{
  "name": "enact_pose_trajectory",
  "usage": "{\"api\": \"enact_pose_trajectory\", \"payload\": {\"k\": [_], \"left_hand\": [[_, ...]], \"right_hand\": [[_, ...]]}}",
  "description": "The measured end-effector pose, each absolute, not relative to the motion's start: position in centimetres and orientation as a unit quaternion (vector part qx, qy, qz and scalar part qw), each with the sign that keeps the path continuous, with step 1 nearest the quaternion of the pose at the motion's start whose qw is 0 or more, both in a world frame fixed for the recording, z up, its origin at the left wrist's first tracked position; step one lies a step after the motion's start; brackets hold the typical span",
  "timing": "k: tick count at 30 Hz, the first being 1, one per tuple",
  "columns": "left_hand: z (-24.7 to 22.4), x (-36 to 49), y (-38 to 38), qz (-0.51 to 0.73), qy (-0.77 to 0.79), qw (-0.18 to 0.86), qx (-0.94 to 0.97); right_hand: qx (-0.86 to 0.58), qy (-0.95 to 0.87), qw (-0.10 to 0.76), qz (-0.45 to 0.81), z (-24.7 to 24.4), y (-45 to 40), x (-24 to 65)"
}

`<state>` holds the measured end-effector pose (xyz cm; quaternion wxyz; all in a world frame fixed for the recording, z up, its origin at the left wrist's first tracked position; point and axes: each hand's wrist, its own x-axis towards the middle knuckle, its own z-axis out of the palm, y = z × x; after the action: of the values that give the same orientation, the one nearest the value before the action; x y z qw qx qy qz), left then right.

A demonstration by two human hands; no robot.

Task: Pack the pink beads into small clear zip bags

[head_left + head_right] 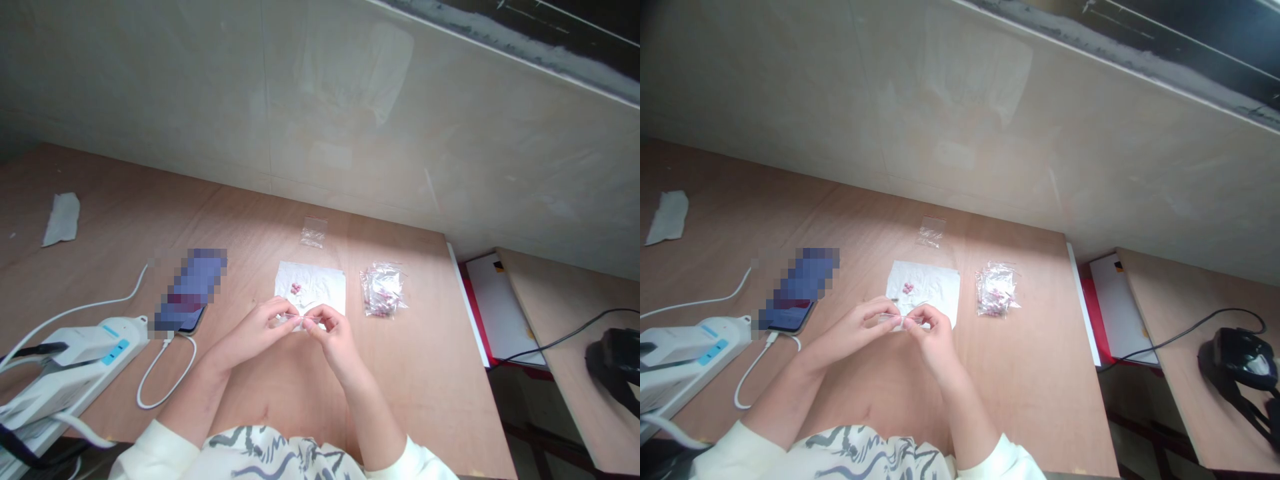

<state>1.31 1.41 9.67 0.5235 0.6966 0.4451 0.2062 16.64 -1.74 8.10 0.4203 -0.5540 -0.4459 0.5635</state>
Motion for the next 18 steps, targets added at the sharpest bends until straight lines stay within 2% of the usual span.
{"api": "enact_pose_trajectory", "payload": {"k": [9, 14, 18], "left_hand": [[10.6, 0.5, 0.8, 0.240, 0.499, 0.502, 0.665], [10.6, 0.8, 0.8, 0.285, 0.518, 0.543, 0.597], [9.7, 0.7, 1.0, 0.309, 0.526, 0.559, 0.561]], "right_hand": [[-0.555, -0.403, 0.432, 0.586, 9.0, -2.5, 17.1], [-0.518, -0.393, 0.421, 0.632, 7.2, -3.5, 16.4], [-0.566, -0.372, 0.481, 0.556, 6.3, -2.7, 18.3]]}}
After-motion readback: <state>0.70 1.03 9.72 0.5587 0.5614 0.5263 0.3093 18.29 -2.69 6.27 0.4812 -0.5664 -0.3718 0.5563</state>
